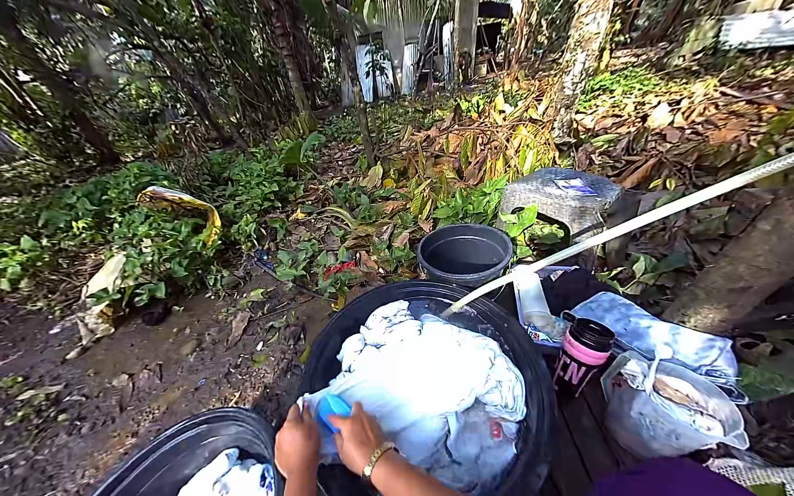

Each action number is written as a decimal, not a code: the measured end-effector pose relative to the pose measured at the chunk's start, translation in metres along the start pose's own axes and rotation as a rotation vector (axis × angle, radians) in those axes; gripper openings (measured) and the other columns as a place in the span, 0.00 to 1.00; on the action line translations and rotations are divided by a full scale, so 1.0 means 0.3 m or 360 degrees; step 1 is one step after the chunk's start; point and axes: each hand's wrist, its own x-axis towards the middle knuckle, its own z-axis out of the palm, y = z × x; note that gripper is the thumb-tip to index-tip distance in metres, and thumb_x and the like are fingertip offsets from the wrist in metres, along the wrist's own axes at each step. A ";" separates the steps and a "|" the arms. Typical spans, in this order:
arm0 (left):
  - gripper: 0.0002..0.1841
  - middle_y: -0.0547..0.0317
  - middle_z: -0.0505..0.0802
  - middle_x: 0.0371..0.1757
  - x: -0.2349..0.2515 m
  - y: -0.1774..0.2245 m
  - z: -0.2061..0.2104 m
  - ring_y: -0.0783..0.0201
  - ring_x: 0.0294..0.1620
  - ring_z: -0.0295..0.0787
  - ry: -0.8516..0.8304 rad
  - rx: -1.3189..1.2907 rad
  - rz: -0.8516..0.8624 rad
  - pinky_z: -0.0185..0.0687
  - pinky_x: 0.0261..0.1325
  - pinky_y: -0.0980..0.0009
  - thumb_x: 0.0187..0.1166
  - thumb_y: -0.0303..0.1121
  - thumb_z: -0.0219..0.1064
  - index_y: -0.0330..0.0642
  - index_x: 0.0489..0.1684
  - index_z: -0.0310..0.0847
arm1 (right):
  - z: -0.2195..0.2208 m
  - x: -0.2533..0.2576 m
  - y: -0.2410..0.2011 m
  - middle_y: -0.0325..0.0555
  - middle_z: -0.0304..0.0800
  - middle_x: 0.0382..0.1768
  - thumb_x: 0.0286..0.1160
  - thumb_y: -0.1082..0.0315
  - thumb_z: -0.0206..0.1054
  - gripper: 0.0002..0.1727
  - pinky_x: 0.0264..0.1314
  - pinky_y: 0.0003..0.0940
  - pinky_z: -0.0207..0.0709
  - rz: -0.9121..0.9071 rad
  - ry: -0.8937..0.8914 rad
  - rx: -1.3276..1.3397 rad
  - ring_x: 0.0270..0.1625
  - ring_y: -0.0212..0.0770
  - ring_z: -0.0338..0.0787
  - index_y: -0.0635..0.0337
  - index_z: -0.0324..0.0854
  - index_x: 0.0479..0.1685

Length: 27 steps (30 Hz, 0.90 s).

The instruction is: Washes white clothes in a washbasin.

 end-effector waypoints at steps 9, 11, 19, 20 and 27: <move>0.23 0.32 0.94 0.55 0.002 0.015 0.049 0.31 0.60 0.91 0.0242 -0.0067 -0.0291 0.81 0.57 0.31 0.95 0.47 0.48 0.45 0.68 0.84 | -0.373 -0.017 0.603 0.70 0.71 0.81 0.91 0.65 0.49 0.27 0.71 0.63 0.78 0.1034 0.0544 -0.0343 0.73 0.69 0.83 0.44 0.71 0.88; 0.22 0.32 0.94 0.54 0.000 0.010 0.050 0.31 0.60 0.91 0.0270 -0.0097 -0.0316 0.80 0.57 0.31 0.95 0.46 0.49 0.43 0.66 0.85 | -0.412 -0.023 0.580 0.70 0.70 0.81 0.91 0.66 0.48 0.27 0.70 0.61 0.79 0.1163 0.0666 -0.0266 0.72 0.67 0.84 0.46 0.69 0.88; 0.24 0.22 0.88 0.63 0.008 -0.042 0.047 0.26 0.70 0.83 0.0498 -0.0536 -0.0351 0.72 0.71 0.30 0.95 0.40 0.48 0.26 0.66 0.82 | 0.032 -0.020 0.008 0.72 0.75 0.77 0.88 0.67 0.55 0.26 0.70 0.65 0.77 -0.0198 0.0132 -0.0220 0.68 0.70 0.84 0.39 0.77 0.83; 0.25 0.22 0.87 0.65 0.014 -0.065 0.043 0.27 0.72 0.81 0.0488 -0.0570 -0.0401 0.71 0.73 0.32 0.95 0.41 0.48 0.26 0.68 0.80 | 0.042 -0.006 0.063 0.73 0.72 0.79 0.87 0.69 0.55 0.27 0.71 0.68 0.75 -0.0119 0.0072 -0.0288 0.71 0.72 0.82 0.41 0.77 0.83; 0.26 0.26 0.86 0.69 0.051 -0.116 0.075 0.31 0.75 0.80 0.0369 -0.0528 -0.0506 0.71 0.76 0.36 0.95 0.42 0.45 0.28 0.73 0.76 | -0.419 -0.065 0.662 0.70 0.71 0.81 0.91 0.65 0.48 0.27 0.71 0.61 0.79 0.1157 0.0618 -0.0346 0.73 0.67 0.83 0.45 0.71 0.87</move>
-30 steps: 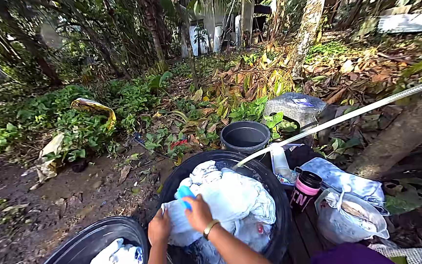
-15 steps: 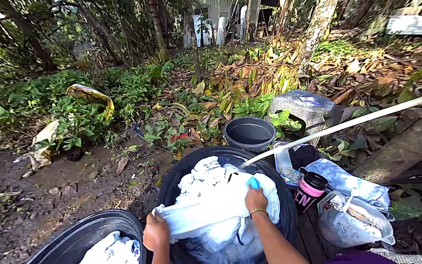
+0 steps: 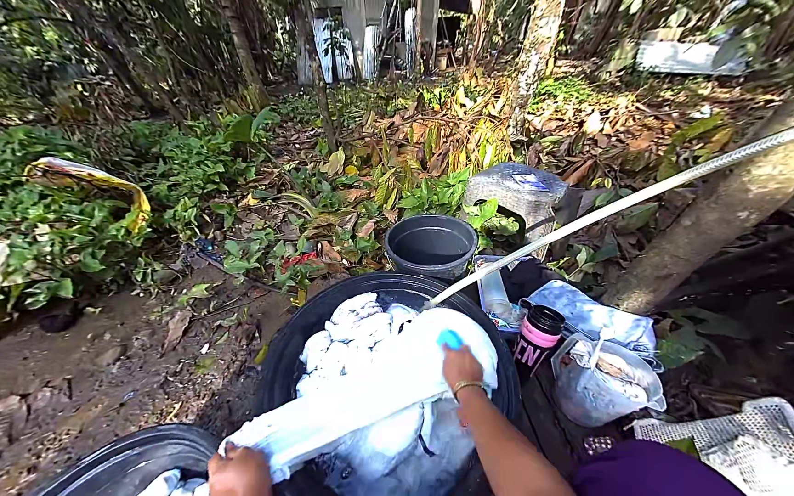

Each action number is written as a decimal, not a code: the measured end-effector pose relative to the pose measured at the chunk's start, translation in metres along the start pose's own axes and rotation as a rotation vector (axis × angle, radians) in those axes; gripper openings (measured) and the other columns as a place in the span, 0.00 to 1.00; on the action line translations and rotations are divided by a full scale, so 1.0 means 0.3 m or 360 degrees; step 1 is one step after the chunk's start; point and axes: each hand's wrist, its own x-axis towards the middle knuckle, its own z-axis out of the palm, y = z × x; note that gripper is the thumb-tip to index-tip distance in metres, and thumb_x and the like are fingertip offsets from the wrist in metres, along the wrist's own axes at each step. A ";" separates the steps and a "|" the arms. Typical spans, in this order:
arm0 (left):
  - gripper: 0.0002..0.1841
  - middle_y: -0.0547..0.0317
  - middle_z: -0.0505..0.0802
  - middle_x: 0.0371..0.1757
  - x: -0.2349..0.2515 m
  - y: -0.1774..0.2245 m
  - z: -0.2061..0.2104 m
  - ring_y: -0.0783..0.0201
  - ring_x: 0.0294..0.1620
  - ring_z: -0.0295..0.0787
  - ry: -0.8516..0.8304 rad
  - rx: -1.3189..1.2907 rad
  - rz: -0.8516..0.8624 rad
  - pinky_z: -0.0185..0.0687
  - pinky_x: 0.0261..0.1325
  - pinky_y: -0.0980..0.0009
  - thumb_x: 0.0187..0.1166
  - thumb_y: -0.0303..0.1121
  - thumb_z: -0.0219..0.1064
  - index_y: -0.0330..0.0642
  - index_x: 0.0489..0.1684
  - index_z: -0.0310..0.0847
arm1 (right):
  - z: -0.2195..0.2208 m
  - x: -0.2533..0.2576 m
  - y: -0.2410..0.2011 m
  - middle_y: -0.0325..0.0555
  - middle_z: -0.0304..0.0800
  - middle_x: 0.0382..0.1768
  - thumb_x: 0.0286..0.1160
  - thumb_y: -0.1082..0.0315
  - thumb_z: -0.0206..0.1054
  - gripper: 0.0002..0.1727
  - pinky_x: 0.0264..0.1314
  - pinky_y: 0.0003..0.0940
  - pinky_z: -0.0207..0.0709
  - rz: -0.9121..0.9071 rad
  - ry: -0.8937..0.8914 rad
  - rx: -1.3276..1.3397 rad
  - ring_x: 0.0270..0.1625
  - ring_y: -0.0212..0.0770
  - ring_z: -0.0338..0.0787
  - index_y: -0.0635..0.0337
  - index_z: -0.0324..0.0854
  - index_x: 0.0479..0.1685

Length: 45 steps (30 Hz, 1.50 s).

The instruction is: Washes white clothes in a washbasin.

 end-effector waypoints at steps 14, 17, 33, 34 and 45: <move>0.25 0.24 0.86 0.67 0.018 0.015 -0.004 0.29 0.74 0.81 -0.0061 0.0178 0.0093 0.73 0.74 0.34 0.95 0.41 0.47 0.27 0.71 0.78 | 0.297 -0.305 -0.267 0.73 0.75 0.77 0.88 0.67 0.53 0.28 0.69 0.69 0.76 -0.1093 -0.0236 -0.0094 0.69 0.72 0.85 0.37 0.73 0.86; 0.25 0.24 0.85 0.69 0.014 0.020 -0.002 0.30 0.75 0.80 -0.0091 0.0153 0.0086 0.72 0.75 0.35 0.95 0.41 0.46 0.27 0.72 0.77 | 0.097 -0.106 -0.077 0.75 0.71 0.79 0.88 0.71 0.51 0.28 0.71 0.69 0.73 -0.0626 -0.0154 -0.0347 0.71 0.73 0.81 0.45 0.73 0.86; 0.32 0.53 0.85 0.65 -0.138 0.328 -0.094 0.64 0.54 0.89 -0.1205 -0.1672 0.0219 0.87 0.53 0.60 0.94 0.54 0.22 0.44 0.86 0.52 | -0.189 -0.030 0.092 0.64 0.67 0.86 0.81 0.75 0.58 0.19 0.91 0.66 0.45 -0.0330 -0.0165 -0.0508 0.88 0.64 0.66 0.73 0.84 0.66; 0.36 0.49 0.84 0.67 -0.146 0.342 -0.124 0.60 0.54 0.89 -0.1309 -0.1573 0.0241 0.87 0.52 0.57 0.93 0.57 0.18 0.43 0.86 0.52 | -0.221 -0.028 0.087 0.64 0.69 0.85 0.80 0.70 0.62 0.20 0.90 0.67 0.48 -0.0304 -0.0166 -0.0434 0.86 0.64 0.68 0.71 0.85 0.65; 0.46 0.58 0.96 0.52 -0.030 0.376 -0.394 0.65 0.52 0.95 -0.1609 -0.2611 0.0737 0.93 0.53 0.63 0.67 0.80 0.55 0.44 0.60 0.83 | -0.712 -0.131 0.071 0.56 0.83 0.40 0.78 0.78 0.64 0.09 0.52 0.43 0.75 -0.0455 0.0669 0.1595 0.45 0.44 0.81 0.72 0.81 0.29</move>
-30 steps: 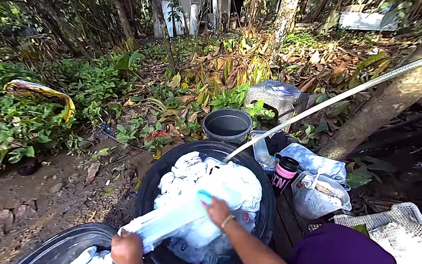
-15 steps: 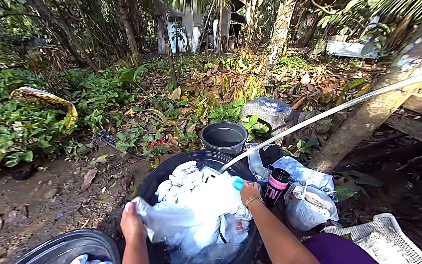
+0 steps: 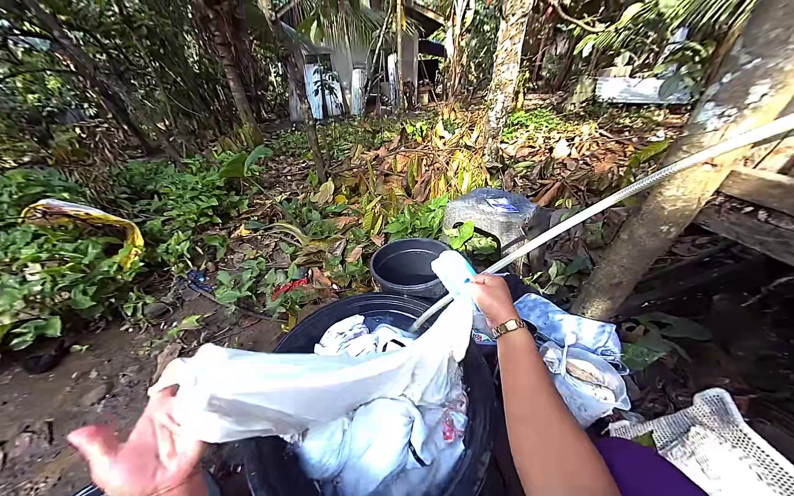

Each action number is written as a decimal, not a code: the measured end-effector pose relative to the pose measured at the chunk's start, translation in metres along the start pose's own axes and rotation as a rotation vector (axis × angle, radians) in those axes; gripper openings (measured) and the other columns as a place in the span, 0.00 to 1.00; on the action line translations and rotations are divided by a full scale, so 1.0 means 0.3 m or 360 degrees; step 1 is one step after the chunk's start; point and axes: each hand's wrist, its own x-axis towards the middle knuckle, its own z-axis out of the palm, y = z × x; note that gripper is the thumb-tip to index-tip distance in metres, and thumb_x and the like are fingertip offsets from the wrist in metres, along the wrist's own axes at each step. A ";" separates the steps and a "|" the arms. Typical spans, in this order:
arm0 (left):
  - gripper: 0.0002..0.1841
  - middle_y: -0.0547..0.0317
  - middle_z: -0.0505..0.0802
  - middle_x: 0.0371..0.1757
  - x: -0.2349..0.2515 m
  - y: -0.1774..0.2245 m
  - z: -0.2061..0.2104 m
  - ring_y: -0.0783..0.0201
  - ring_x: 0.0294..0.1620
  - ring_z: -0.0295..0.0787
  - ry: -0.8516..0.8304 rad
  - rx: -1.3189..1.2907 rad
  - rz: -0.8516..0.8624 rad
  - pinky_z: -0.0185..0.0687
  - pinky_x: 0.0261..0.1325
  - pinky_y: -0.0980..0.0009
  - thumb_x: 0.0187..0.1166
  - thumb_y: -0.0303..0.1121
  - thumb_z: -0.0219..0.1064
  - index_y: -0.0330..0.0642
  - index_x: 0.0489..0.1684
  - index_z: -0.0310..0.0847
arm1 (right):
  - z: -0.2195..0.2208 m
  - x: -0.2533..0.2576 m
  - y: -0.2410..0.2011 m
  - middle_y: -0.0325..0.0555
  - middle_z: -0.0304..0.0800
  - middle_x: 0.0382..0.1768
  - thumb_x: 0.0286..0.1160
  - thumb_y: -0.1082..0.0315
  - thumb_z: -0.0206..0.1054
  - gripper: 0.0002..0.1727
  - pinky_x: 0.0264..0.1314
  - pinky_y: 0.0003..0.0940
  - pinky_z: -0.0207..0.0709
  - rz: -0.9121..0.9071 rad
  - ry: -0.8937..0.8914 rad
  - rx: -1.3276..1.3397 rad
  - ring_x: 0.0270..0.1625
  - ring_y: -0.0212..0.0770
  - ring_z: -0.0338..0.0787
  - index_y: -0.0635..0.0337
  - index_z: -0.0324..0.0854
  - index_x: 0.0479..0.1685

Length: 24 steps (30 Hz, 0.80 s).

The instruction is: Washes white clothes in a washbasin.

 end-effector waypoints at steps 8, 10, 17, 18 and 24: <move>0.32 0.45 0.86 0.60 -0.247 -0.490 -0.165 0.52 0.56 0.85 0.1324 0.0551 -0.1122 0.83 0.52 0.45 0.89 0.62 0.44 0.46 0.75 0.67 | 0.194 -0.010 0.229 0.64 0.85 0.68 0.79 0.64 0.69 0.18 0.79 0.63 0.69 0.0349 -0.0435 -0.0605 0.76 0.61 0.81 0.62 0.88 0.64; 0.28 0.46 0.90 0.51 -0.277 -0.499 -0.167 0.55 0.48 0.89 0.0920 0.1023 -0.1557 0.87 0.48 0.53 0.90 0.56 0.50 0.41 0.69 0.73 | 0.226 -0.028 0.267 0.61 0.87 0.67 0.79 0.65 0.68 0.19 0.79 0.60 0.70 0.0464 -0.0529 -0.0657 0.76 0.59 0.82 0.62 0.86 0.65; 0.22 0.28 0.89 0.60 -0.199 -0.491 -0.178 0.39 0.67 0.86 0.0294 0.2212 -0.0872 0.74 0.76 0.42 0.84 0.35 0.69 0.21 0.64 0.80 | 0.377 -0.137 0.172 0.65 0.72 0.81 0.80 0.65 0.64 0.26 0.78 0.63 0.69 0.0377 -0.0633 -0.0877 0.81 0.63 0.75 0.50 0.79 0.79; 0.20 0.30 0.89 0.60 -0.193 -0.485 -0.173 0.45 0.63 0.87 0.0478 0.1995 -0.0665 0.78 0.72 0.46 0.86 0.32 0.64 0.21 0.66 0.77 | 0.427 -0.188 0.154 0.68 0.69 0.82 0.80 0.66 0.64 0.27 0.78 0.64 0.70 0.0282 -0.0694 -0.0863 0.80 0.66 0.76 0.50 0.78 0.80; 0.31 0.27 0.84 0.67 -0.077 -0.331 -0.151 0.41 0.67 0.83 0.1352 0.1934 -0.0245 0.74 0.72 0.43 0.89 0.44 0.61 0.22 0.77 0.68 | 0.702 -0.583 0.142 0.75 0.70 0.78 0.83 0.69 0.61 0.29 0.71 0.62 0.78 -0.0372 -0.1369 -0.0769 0.69 0.70 0.83 0.43 0.74 0.85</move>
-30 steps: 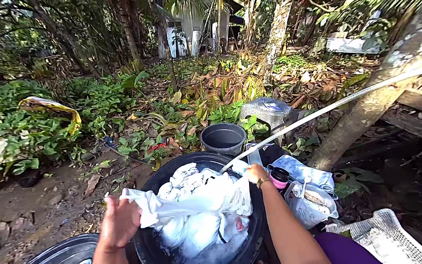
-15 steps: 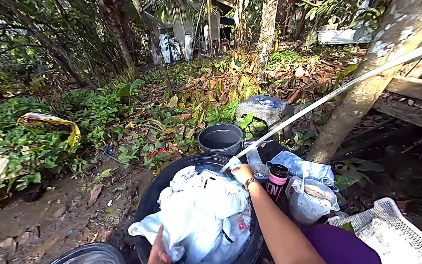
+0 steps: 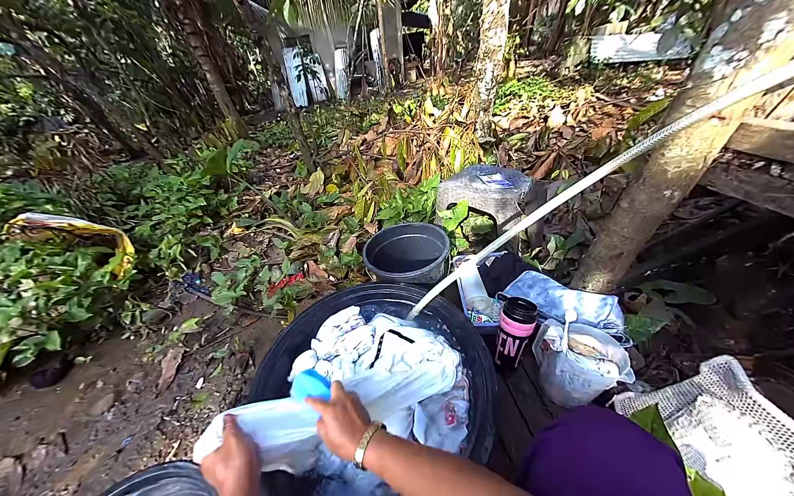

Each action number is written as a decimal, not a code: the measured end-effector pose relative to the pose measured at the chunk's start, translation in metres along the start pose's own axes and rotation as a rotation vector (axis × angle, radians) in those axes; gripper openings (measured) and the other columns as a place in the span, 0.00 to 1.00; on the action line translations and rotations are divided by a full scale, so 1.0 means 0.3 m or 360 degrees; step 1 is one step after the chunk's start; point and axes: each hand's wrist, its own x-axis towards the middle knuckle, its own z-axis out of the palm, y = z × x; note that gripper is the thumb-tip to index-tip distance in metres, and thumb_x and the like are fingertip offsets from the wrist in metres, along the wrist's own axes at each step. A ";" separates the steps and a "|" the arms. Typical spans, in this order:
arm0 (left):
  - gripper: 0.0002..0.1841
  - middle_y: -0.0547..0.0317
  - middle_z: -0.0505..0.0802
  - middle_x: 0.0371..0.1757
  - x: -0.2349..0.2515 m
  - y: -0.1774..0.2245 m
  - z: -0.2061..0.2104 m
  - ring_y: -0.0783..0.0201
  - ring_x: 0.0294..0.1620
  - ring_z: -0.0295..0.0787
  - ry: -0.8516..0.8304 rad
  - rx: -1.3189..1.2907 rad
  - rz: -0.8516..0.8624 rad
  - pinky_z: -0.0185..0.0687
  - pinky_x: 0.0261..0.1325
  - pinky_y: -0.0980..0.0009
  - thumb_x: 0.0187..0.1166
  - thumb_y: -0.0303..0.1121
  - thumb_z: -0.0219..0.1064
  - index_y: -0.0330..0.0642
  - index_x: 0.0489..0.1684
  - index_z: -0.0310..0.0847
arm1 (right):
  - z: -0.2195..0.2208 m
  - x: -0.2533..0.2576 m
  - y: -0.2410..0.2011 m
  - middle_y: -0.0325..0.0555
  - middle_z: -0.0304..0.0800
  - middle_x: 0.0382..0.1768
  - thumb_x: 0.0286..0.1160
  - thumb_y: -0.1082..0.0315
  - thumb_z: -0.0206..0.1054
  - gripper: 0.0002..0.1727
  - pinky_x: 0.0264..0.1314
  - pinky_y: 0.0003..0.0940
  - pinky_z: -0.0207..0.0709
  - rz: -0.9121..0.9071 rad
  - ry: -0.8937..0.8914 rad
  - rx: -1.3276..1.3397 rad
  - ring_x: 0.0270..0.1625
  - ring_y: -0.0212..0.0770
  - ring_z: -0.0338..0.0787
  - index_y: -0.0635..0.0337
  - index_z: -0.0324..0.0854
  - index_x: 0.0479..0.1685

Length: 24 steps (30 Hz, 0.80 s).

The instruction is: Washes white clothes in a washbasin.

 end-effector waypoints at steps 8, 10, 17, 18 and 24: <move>0.26 0.24 0.87 0.66 0.063 -0.245 -0.115 0.31 0.73 0.82 0.0127 0.0848 -0.0023 0.73 0.75 0.35 0.91 0.43 0.51 0.24 0.68 0.79 | -0.064 -0.012 0.509 0.77 0.63 0.84 0.84 0.76 0.53 0.34 0.78 0.69 0.69 0.0682 0.0120 -0.0401 0.76 0.76 0.77 0.41 0.66 0.90; 0.25 0.25 0.87 0.67 0.040 -0.225 -0.088 0.31 0.73 0.82 0.0122 0.0860 -0.0040 0.73 0.74 0.34 0.92 0.42 0.50 0.26 0.69 0.79 | -0.111 -0.016 0.555 0.76 0.64 0.83 0.84 0.75 0.53 0.35 0.76 0.68 0.70 0.0871 0.0239 -0.0389 0.74 0.74 0.79 0.39 0.64 0.92; 0.28 0.24 0.88 0.65 0.041 -0.204 -0.050 0.29 0.70 0.84 0.0129 0.1048 -0.0150 0.76 0.69 0.32 0.93 0.45 0.47 0.26 0.68 0.80 | -0.108 0.050 0.358 0.77 0.71 0.78 0.87 0.70 0.53 0.29 0.71 0.59 0.80 0.0810 0.0652 -0.0102 0.67 0.70 0.86 0.50 0.67 0.89; 0.27 0.24 0.88 0.65 0.044 -0.205 -0.050 0.29 0.70 0.84 0.0116 0.1059 -0.0172 0.76 0.69 0.32 0.93 0.45 0.48 0.27 0.69 0.80 | -0.046 0.052 0.249 0.76 0.74 0.75 0.88 0.69 0.53 0.28 0.69 0.57 0.81 0.0559 0.0527 -0.0113 0.65 0.69 0.87 0.50 0.70 0.88; 0.26 0.25 0.87 0.66 0.031 -0.188 -0.050 0.30 0.71 0.83 0.0077 0.1056 -0.0268 0.76 0.70 0.33 0.93 0.43 0.49 0.27 0.70 0.79 | 0.293 -0.034 0.104 0.75 0.72 0.78 0.82 0.73 0.57 0.32 0.70 0.65 0.77 0.0028 -0.0192 -0.0324 0.69 0.71 0.84 0.39 0.72 0.87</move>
